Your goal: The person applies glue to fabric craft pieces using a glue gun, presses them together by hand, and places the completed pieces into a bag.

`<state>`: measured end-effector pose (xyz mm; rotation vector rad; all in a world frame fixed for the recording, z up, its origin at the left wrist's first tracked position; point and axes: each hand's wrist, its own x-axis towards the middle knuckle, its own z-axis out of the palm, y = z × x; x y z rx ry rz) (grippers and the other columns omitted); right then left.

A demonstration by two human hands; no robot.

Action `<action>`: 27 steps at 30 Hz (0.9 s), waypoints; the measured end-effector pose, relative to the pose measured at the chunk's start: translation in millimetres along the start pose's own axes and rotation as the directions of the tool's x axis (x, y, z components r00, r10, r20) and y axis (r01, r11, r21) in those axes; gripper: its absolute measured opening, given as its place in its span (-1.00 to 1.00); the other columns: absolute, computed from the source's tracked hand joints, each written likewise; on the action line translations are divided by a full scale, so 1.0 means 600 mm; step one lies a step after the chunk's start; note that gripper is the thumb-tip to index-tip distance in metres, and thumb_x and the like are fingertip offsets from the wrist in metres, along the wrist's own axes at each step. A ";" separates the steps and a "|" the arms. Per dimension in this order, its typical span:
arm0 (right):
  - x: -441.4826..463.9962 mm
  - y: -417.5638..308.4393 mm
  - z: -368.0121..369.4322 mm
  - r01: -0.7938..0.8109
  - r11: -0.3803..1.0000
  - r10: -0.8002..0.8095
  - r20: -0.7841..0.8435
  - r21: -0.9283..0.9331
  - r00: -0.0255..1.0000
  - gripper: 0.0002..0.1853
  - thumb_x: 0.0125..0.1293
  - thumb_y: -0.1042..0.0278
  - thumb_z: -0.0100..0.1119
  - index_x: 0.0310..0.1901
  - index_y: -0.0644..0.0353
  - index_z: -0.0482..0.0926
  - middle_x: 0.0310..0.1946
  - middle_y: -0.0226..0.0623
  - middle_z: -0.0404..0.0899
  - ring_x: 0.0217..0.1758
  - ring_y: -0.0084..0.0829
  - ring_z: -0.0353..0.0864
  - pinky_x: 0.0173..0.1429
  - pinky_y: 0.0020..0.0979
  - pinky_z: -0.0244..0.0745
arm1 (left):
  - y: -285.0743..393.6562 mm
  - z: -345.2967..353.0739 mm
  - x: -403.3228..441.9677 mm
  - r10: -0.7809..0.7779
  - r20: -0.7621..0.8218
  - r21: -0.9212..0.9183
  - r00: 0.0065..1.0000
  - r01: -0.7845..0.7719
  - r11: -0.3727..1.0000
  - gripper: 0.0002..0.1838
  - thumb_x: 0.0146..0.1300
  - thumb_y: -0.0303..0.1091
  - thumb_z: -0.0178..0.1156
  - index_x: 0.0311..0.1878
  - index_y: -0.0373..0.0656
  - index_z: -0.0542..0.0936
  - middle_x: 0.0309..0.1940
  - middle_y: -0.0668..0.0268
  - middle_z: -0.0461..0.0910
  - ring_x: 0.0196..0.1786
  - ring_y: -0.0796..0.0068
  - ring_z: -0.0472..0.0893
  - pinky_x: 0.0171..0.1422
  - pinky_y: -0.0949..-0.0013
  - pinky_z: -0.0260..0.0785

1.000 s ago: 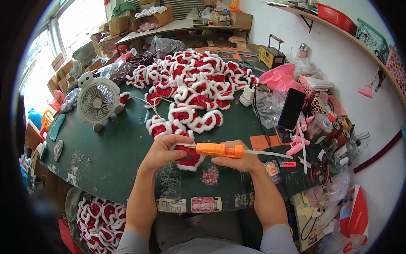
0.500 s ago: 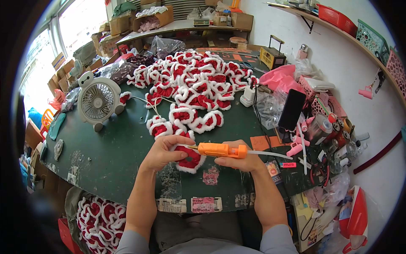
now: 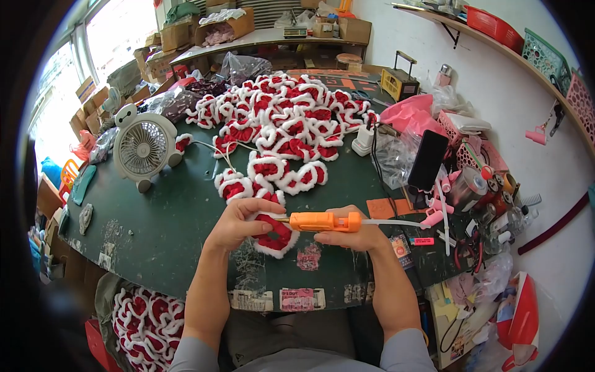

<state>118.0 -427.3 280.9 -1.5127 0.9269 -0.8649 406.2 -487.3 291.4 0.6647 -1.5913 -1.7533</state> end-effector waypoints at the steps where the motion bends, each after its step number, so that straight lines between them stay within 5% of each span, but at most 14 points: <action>1: 0.001 0.002 0.000 0.038 0.999 -0.038 0.001 -0.009 0.999 -0.72 0.21 0.28 0.45 -0.21 0.29 0.63 -0.50 -0.48 0.55 -0.53 -0.71 0.40 -0.47 -0.56 0.26 | 0.000 0.000 0.000 0.000 0.000 0.000 1.000 0.000 1.000 -0.55 0.05 -0.68 0.33 0.09 -0.33 0.66 -0.06 0.29 0.70 -0.07 0.65 0.64 0.02 0.56 0.50; 9: -0.004 0.000 -0.012 0.053 0.998 -0.052 0.052 -0.033 0.997 -0.70 0.23 0.24 0.47 -0.15 0.27 0.67 -0.48 -0.53 0.52 -0.47 -0.70 0.41 -0.42 -0.54 0.29 | -0.004 -0.004 -0.001 0.004 0.029 -0.109 1.000 -0.001 0.994 -0.56 0.04 -0.68 0.32 0.07 -0.37 0.66 -0.07 0.22 0.72 -0.09 0.55 0.69 0.06 0.50 0.55; 15: -0.014 -0.005 -0.023 0.072 0.996 -0.074 0.042 0.042 0.996 -0.69 0.16 0.32 0.41 -0.16 0.38 0.63 -0.41 -0.35 0.58 -0.60 -0.67 0.41 -0.54 -0.60 0.29 | 0.003 -0.001 0.000 -0.004 -0.034 -0.154 0.999 -0.001 0.988 -0.64 0.19 -0.59 0.29 0.09 -0.34 0.65 -0.04 0.24 0.70 -0.08 0.54 0.70 0.07 0.47 0.56; 18: -0.009 0.007 -0.012 0.154 0.972 -0.155 -0.006 0.179 0.988 -0.61 0.17 0.33 0.40 -0.02 0.38 0.61 -0.38 -0.30 0.62 -0.40 -0.61 0.54 -0.33 -0.55 0.48 | -0.014 0.002 0.009 0.014 -0.033 -0.194 0.999 -0.020 0.981 -0.58 0.25 -0.55 0.27 0.20 -0.31 0.58 0.00 0.23 0.68 -0.04 0.54 0.69 0.12 0.45 0.54; 21: 0.029 0.022 0.042 0.421 0.897 -0.366 -0.310 0.134 0.878 -0.66 0.16 0.42 0.41 -0.05 0.29 0.56 -0.21 -0.22 0.66 -0.14 -0.53 0.58 -0.06 -0.47 0.53 | -0.015 0.032 0.016 0.105 -0.091 -0.200 0.990 -0.121 0.972 -0.48 0.28 -0.51 0.31 0.32 -0.27 0.48 -0.04 0.32 0.66 -0.04 0.63 0.64 0.09 0.51 0.49; 23: 0.035 0.021 0.060 0.336 0.937 -0.283 -0.349 0.099 0.893 -0.69 0.13 0.53 0.45 -0.18 0.18 0.48 -0.13 -0.27 0.59 0.05 -0.50 0.53 0.13 -0.42 0.48 | -0.028 0.032 0.019 0.113 -0.065 -0.174 0.991 -0.123 0.977 -0.46 0.27 -0.55 0.29 0.34 -0.26 0.46 -0.02 0.29 0.66 0.00 0.57 0.65 0.13 0.47 0.50; 27: 0.039 0.043 0.070 0.284 0.958 -0.250 -0.369 0.039 0.895 -0.60 0.18 0.46 0.48 -0.01 0.20 0.50 -0.24 -0.49 0.46 -0.27 -0.68 0.43 -0.13 -0.54 0.43 | -0.033 0.046 0.021 0.112 -0.079 -0.145 0.991 -0.123 0.982 -0.44 0.25 -0.60 0.30 0.34 -0.22 0.47 -0.08 0.33 0.66 -0.02 0.55 0.66 0.12 0.47 0.50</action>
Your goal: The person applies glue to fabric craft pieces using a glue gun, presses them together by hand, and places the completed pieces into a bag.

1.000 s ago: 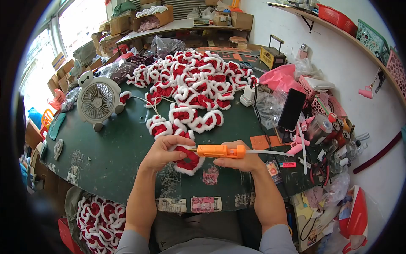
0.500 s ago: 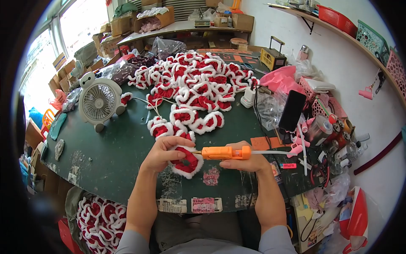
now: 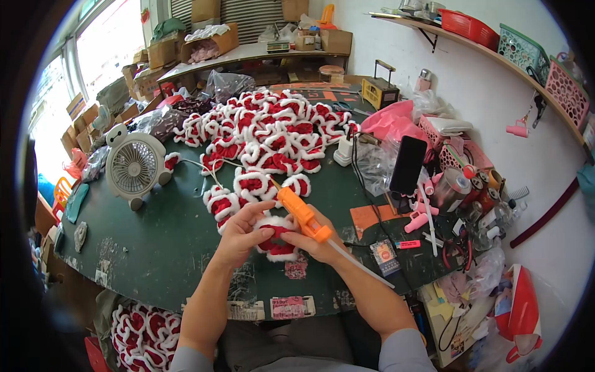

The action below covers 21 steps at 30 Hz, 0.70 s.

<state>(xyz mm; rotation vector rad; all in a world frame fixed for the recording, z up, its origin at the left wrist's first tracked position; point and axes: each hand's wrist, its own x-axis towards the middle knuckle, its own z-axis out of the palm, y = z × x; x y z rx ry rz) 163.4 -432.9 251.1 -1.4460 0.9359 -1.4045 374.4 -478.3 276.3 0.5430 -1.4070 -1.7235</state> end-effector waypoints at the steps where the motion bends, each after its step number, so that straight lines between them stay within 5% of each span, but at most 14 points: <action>1: -0.001 0.001 -0.002 0.002 1.000 -0.002 -0.002 -0.002 1.000 -0.60 0.18 0.46 0.48 -0.01 0.20 0.50 -0.24 -0.49 0.46 -0.27 -0.68 0.43 -0.13 -0.54 0.43 | 0.000 0.002 0.000 0.003 -0.021 0.014 1.000 -0.003 1.000 -0.43 0.24 -0.60 0.32 0.34 -0.20 0.47 -0.10 0.35 0.66 -0.05 0.57 0.65 0.09 0.49 0.50; 4: 0.000 -0.001 -0.004 -0.057 0.988 0.056 0.010 0.146 0.998 -0.67 0.19 0.47 0.46 -0.11 0.18 0.48 -0.28 -0.51 0.44 -0.28 -0.70 0.44 -0.19 -0.58 0.41 | -0.003 -0.002 0.000 0.020 -0.058 0.062 0.998 -0.016 0.998 -0.39 0.20 -0.61 0.37 0.35 -0.19 0.47 -0.18 0.39 0.65 -0.11 0.61 0.64 0.02 0.53 0.49; 6: 0.001 -0.010 -0.007 -0.017 0.979 0.018 -0.004 0.201 1.000 -0.72 0.24 0.58 0.35 -0.31 0.10 0.37 -0.19 -0.33 0.54 -0.26 -0.60 0.52 -0.23 -0.55 0.47 | -0.007 -0.004 0.001 0.026 -0.074 0.084 0.997 -0.020 0.996 -0.36 0.18 -0.62 0.39 0.35 -0.19 0.47 -0.22 0.41 0.65 -0.14 0.63 0.63 -0.02 0.55 0.49; 15: 0.008 0.007 -0.022 0.035 0.951 0.038 -0.227 0.308 0.973 -0.72 0.26 0.59 0.33 -0.24 0.08 0.36 -0.20 -0.35 0.55 -0.28 -0.63 0.53 -0.28 -0.58 0.40 | -0.006 0.023 -0.004 0.005 0.030 -0.035 1.000 -0.004 0.999 -0.11 0.14 -0.66 0.39 0.53 -0.13 0.22 -0.23 0.35 0.66 -0.14 0.60 0.64 -0.05 0.53 0.52; 21: 0.014 0.014 -0.015 0.063 0.946 0.010 -0.224 0.319 0.975 -0.69 0.24 0.59 0.36 -0.25 0.08 0.36 -0.23 -0.37 0.54 -0.30 -0.62 0.53 -0.29 -0.59 0.40 | -0.002 0.043 -0.017 0.099 0.076 0.101 0.992 -0.107 0.989 -0.01 0.13 -0.71 0.33 0.61 -0.13 0.07 -0.23 0.31 0.64 -0.16 0.61 0.60 -0.04 0.53 0.43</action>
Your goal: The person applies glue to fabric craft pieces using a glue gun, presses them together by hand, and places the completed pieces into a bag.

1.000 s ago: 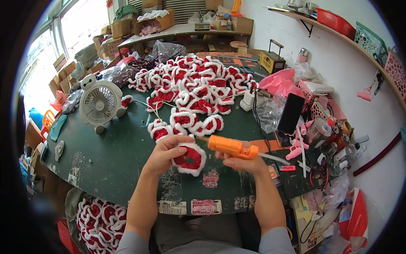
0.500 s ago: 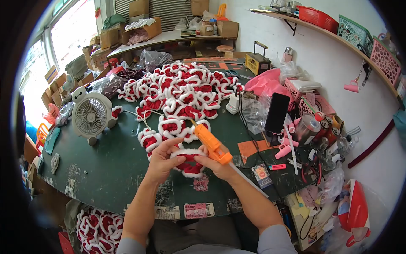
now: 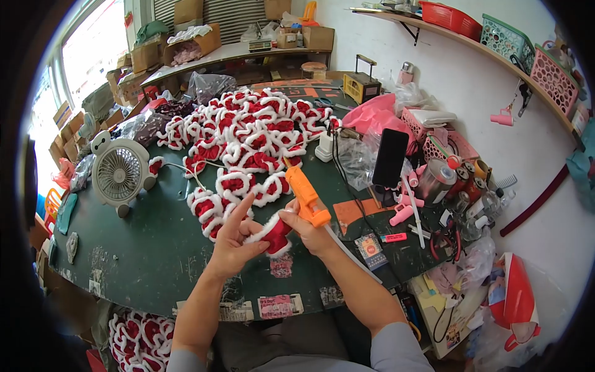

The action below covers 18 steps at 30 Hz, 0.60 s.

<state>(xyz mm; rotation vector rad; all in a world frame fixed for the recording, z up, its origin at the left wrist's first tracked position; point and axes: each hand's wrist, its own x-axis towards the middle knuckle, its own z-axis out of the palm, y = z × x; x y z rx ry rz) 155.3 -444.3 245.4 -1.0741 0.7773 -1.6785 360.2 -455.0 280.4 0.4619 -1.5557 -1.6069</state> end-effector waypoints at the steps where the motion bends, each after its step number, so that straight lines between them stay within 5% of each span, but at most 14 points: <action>1: 0.001 0.002 -0.002 -0.002 1.000 0.002 0.002 -0.002 1.000 -0.69 0.24 0.59 0.36 -0.25 0.08 0.36 -0.23 -0.37 0.54 -0.30 -0.62 0.53 -0.29 -0.59 0.40 | -0.001 0.000 0.001 0.001 -0.003 -0.002 1.000 -0.001 1.000 -0.01 0.13 -0.71 0.33 0.61 -0.13 0.07 -0.23 0.31 0.64 -0.16 0.61 0.60 -0.04 0.53 0.43; 3: -0.003 0.009 -0.005 0.058 0.984 -0.052 0.041 -0.168 0.998 -0.79 0.31 0.51 0.32 -0.21 0.08 0.42 -0.24 -0.40 0.55 -0.30 -0.63 0.53 -0.31 -0.56 0.41 | -0.007 -0.002 -0.003 0.025 0.055 0.103 0.998 -0.031 0.994 -0.08 0.18 -0.70 0.25 0.60 -0.16 0.10 -0.25 0.38 0.60 -0.19 0.64 0.54 -0.03 0.52 0.40; 7: -0.001 0.048 -0.029 -0.112 0.983 0.115 0.011 -0.149 0.993 -0.83 0.46 0.20 0.19 0.00 0.00 0.54 -0.20 -0.47 0.57 -0.21 -0.61 0.60 -0.23 -0.51 0.50 | -0.003 -0.001 0.010 0.071 0.032 0.329 0.997 -0.078 0.941 -0.15 0.16 -0.64 0.25 0.56 -0.20 0.20 -0.31 0.45 0.57 -0.22 0.68 0.50 -0.07 0.52 0.38; 8: -0.003 0.044 -0.040 -0.251 0.952 0.248 -0.037 -0.174 0.968 -0.80 0.48 0.15 0.17 0.01 0.00 0.56 -0.19 -0.48 0.59 -0.21 -0.61 0.61 -0.20 -0.53 0.51 | -0.002 0.000 0.006 0.088 -0.004 0.329 0.996 -0.082 0.941 -0.17 0.17 -0.62 0.26 0.54 -0.20 0.23 -0.29 0.43 0.58 -0.19 0.68 0.51 -0.06 0.52 0.38; 10: -0.006 0.043 -0.060 -0.247 0.962 0.247 -0.019 -0.113 0.969 -0.76 0.50 0.13 0.13 -0.01 0.09 0.58 -0.15 -0.46 0.62 -0.14 -0.64 0.60 -0.06 -0.48 0.51 | 0.009 0.001 -0.019 0.083 -0.099 0.241 0.992 -0.057 0.969 -0.24 0.20 -0.59 0.31 0.49 -0.21 0.29 -0.19 0.38 0.63 -0.12 0.67 0.55 -0.01 0.53 0.40; 12: -0.005 0.027 -0.028 0.019 0.985 -0.015 0.025 -0.170 1.000 -0.83 0.51 0.26 0.11 -0.09 0.18 0.51 -0.17 -0.32 0.61 -0.08 -0.49 0.61 0.10 -0.40 0.50 | 0.040 -0.013 -0.073 0.085 -0.205 0.231 0.975 -0.036 0.972 -0.25 0.20 -0.60 0.32 0.48 -0.19 0.32 -0.17 0.38 0.63 -0.12 0.67 0.55 0.01 0.52 0.40; 13: -0.003 0.020 -0.012 0.152 0.969 -0.146 0.046 -0.193 0.988 -0.86 0.52 0.33 0.10 -0.13 0.23 0.47 -0.18 -0.25 0.60 -0.05 -0.42 0.61 0.18 -0.36 0.49 | 0.057 -0.027 -0.112 0.177 -0.273 0.434 0.945 -0.043 0.900 -0.28 0.22 -0.61 0.31 0.46 -0.19 0.35 -0.14 0.37 0.64 -0.10 0.67 0.56 0.03 0.52 0.40; 15: -0.010 0.009 -0.003 0.118 0.982 -0.113 0.041 -0.148 0.993 -0.87 0.51 0.34 0.11 -0.11 0.22 0.46 -0.18 -0.25 0.60 -0.05 -0.42 0.61 0.18 -0.36 0.49 | 0.073 -0.069 -0.202 0.293 -0.425 0.514 0.856 -0.038 0.857 -0.31 0.21 -0.64 0.33 0.43 -0.24 0.37 -0.04 0.26 0.65 -0.03 0.57 0.62 0.07 0.48 0.51; 17: -0.011 0.001 0.000 0.094 0.990 -0.092 0.028 -0.109 0.995 -0.88 0.51 0.35 0.12 -0.09 0.21 0.45 -0.18 -0.25 0.60 -0.06 -0.42 0.61 0.18 -0.35 0.50 | 0.100 -0.104 -0.301 0.509 -0.626 0.686 0.590 0.106 0.720 -0.46 0.21 -0.59 0.34 0.29 -0.27 0.52 -0.01 0.22 0.67 -0.03 0.50 0.65 0.13 0.39 0.51; 18: -0.012 -0.001 -0.002 0.087 0.989 -0.085 0.022 -0.122 0.996 -0.88 0.50 0.36 0.11 -0.09 0.20 0.44 -0.19 -0.25 0.60 -0.07 -0.42 0.61 0.18 -0.34 0.50 | 0.095 -0.154 -0.369 0.652 -0.582 0.809 0.487 0.269 0.522 -0.47 0.22 -0.59 0.34 0.29 -0.25 0.52 -0.04 0.26 0.67 -0.08 0.52 0.65 0.09 0.43 0.51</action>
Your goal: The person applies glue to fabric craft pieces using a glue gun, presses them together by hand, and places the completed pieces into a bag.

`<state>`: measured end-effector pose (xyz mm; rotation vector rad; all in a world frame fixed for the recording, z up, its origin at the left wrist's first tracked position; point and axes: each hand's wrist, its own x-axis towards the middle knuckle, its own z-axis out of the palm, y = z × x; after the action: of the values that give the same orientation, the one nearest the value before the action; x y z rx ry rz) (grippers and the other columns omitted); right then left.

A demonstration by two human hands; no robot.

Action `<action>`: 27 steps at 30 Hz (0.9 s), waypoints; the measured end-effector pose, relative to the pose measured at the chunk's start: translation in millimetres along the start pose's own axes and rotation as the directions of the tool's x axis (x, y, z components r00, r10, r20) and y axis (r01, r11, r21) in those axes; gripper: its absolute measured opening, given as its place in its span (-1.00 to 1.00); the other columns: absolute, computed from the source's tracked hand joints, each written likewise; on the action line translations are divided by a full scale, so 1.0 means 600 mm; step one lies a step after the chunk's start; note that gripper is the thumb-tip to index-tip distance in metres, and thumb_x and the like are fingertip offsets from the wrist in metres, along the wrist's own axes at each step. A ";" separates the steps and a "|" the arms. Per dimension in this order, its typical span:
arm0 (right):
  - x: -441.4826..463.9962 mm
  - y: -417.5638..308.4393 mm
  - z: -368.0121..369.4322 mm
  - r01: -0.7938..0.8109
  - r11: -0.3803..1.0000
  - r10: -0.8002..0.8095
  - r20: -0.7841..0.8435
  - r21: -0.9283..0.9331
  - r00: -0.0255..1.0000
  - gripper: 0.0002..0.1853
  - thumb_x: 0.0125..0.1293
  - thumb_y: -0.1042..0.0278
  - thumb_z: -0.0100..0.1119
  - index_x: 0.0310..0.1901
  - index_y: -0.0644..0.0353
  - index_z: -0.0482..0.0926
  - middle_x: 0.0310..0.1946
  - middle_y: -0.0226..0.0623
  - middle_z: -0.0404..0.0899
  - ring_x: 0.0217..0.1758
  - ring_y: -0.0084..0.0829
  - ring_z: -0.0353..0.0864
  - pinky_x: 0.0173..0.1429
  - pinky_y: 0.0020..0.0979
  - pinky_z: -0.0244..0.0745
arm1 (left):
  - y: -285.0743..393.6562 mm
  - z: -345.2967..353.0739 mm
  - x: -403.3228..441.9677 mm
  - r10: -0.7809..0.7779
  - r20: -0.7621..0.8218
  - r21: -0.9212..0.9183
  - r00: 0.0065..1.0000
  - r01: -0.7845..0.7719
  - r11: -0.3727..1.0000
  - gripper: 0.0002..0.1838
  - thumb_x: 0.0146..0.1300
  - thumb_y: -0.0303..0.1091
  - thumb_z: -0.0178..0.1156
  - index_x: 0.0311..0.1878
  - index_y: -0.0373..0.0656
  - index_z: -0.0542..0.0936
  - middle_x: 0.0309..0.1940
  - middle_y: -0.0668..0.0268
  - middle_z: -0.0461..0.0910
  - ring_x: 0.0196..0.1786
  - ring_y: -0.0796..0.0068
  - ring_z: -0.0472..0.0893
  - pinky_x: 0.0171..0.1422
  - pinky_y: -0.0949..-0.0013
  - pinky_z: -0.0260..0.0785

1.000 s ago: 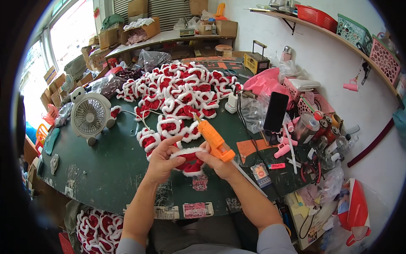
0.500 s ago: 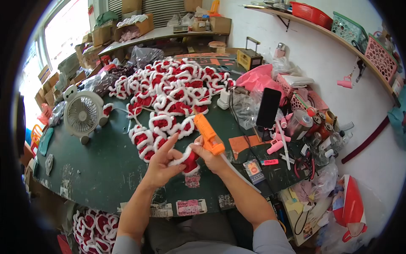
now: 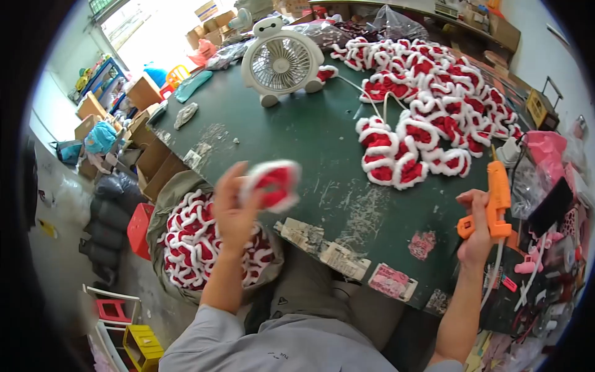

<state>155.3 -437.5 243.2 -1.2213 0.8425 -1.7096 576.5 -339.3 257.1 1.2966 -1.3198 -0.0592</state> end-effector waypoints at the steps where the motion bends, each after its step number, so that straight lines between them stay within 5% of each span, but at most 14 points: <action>1: -0.003 -0.001 0.000 -0.010 1.000 0.010 -0.007 -0.017 1.000 -0.89 0.50 0.38 0.11 -0.09 0.20 0.43 -0.19 -0.25 0.60 -0.07 -0.42 0.60 0.18 -0.33 0.51 | 0.003 -0.049 -0.004 -0.178 -0.129 0.024 0.976 0.182 0.983 -0.49 0.23 -0.57 0.34 0.27 -0.20 0.54 -0.10 0.29 0.67 -0.10 0.53 0.62 0.07 0.41 0.50; 4: -0.003 -0.007 0.004 -0.031 0.999 0.031 0.004 0.032 1.000 -0.90 0.49 0.39 0.11 -0.12 0.18 0.41 -0.21 -0.25 0.59 -0.09 -0.43 0.60 0.16 -0.33 0.52 | -0.097 -0.202 -0.044 -0.061 -0.219 0.515 0.974 0.169 0.840 -0.53 0.25 -0.56 0.28 0.25 -0.22 0.55 -0.08 0.26 0.66 -0.09 0.53 0.62 0.01 0.47 0.46; 5: -0.005 -0.010 0.008 -0.046 0.999 0.047 -0.015 0.028 0.999 -0.90 0.49 0.39 0.10 -0.14 0.18 0.39 -0.21 -0.26 0.58 -0.10 -0.42 0.59 0.17 -0.32 0.52 | -0.099 -0.236 -0.056 -0.230 -0.129 0.549 0.965 0.262 0.794 -0.53 0.19 -0.54 0.31 0.22 -0.22 0.58 -0.06 0.21 0.67 -0.06 0.41 0.63 0.10 0.37 0.44; 6: -0.005 -0.010 0.009 -0.050 0.998 0.050 -0.014 0.029 0.999 -0.90 0.49 0.39 0.10 -0.14 0.18 0.39 -0.21 -0.26 0.58 -0.10 -0.42 0.59 0.17 -0.32 0.52 | -0.108 -0.274 -0.074 -0.134 0.095 0.802 0.986 0.004 0.597 -0.53 0.13 -0.50 0.35 0.16 -0.21 0.61 -0.07 0.16 0.67 0.01 0.25 0.61 0.21 0.26 0.40; 9: -0.006 -0.009 0.012 -0.059 0.998 0.059 0.000 0.027 0.998 -0.89 0.50 0.36 0.09 -0.15 0.17 0.39 -0.21 -0.26 0.58 -0.09 -0.42 0.59 0.15 -0.32 0.52 | -0.146 -0.304 -0.109 -0.174 0.004 0.825 0.985 0.095 0.558 -0.60 0.09 -0.45 0.36 0.06 -0.19 0.66 -0.02 0.14 0.63 0.04 0.06 0.56 0.25 0.12 0.34; 12: -0.009 -0.005 0.016 -0.070 0.997 0.070 -0.010 0.023 0.997 -0.87 0.50 0.33 0.10 -0.15 0.17 0.41 -0.22 -0.26 0.58 -0.09 -0.42 0.59 0.13 -0.34 0.51 | -0.134 -0.273 -0.094 0.002 -0.181 0.735 0.983 0.134 0.664 -0.66 0.12 -0.48 0.33 0.02 -0.22 0.65 -0.02 0.17 0.64 0.12 0.13 0.54 0.29 0.16 0.32; 16: -0.004 0.012 0.011 -0.072 0.997 0.072 -0.023 -0.014 0.997 -0.88 0.46 0.34 0.15 -0.20 0.15 0.44 -0.27 -0.27 0.60 -0.16 -0.42 0.62 0.05 -0.35 0.53 | -0.048 -0.117 0.003 0.067 -0.167 0.474 0.984 0.021 0.880 -0.70 0.19 -0.62 0.24 0.01 -0.22 0.66 -0.03 0.15 0.63 0.03 0.23 0.59 0.09 0.24 0.43; 20: 0.000 0.006 0.016 -0.064 0.995 0.071 -0.091 0.077 0.993 -0.84 0.35 0.57 0.23 -0.25 0.15 0.41 -0.26 -0.24 0.61 -0.19 -0.41 0.63 0.01 -0.34 0.54 | 0.016 0.091 0.076 0.255 0.227 0.173 0.940 -0.297 0.939 -0.75 0.21 -0.66 0.19 -0.06 -0.26 0.68 -0.16 0.18 0.67 -0.12 0.37 0.63 -0.02 0.37 0.46; 24: 0.004 0.017 0.014 -0.069 0.995 0.073 -0.059 0.070 0.996 -0.84 0.35 0.51 0.25 -0.29 0.13 0.43 -0.28 -0.28 0.60 -0.19 -0.43 0.62 0.00 -0.37 0.53 | 0.027 0.278 0.100 0.203 0.407 -0.121 0.890 -0.168 0.978 -0.83 0.20 -0.64 0.22 -0.17 -0.26 0.70 -0.25 0.17 0.70 -0.22 0.33 0.67 -0.14 0.38 0.49; 26: 0.004 0.020 0.018 -0.085 0.991 0.097 -0.116 0.105 0.989 -0.84 0.34 0.55 0.25 -0.27 0.13 0.43 -0.27 -0.29 0.59 -0.18 -0.44 0.62 0.02 -0.38 0.51 | 0.057 0.324 0.104 0.383 0.439 -0.201 0.812 -0.327 0.923 -0.87 0.21 -0.58 0.25 -0.18 -0.26 0.70 -0.27 0.17 0.70 -0.25 0.30 0.68 -0.16 0.38 0.50; 27: 0.004 0.026 0.016 -0.099 0.990 0.110 -0.105 0.102 0.988 -0.84 0.34 0.55 0.25 -0.26 0.14 0.43 -0.27 -0.29 0.58 -0.18 -0.45 0.61 0.02 -0.38 0.51 | 0.073 0.343 0.099 0.309 0.506 -0.218 0.805 -0.228 0.949 -0.88 0.23 -0.54 0.26 -0.18 -0.25 0.71 -0.29 0.17 0.70 -0.26 0.31 0.67 -0.17 0.36 0.50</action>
<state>168.0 -446.7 233.6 -1.0086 0.8643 -1.7246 423.5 -495.2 270.3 0.9815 -1.9333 -0.3363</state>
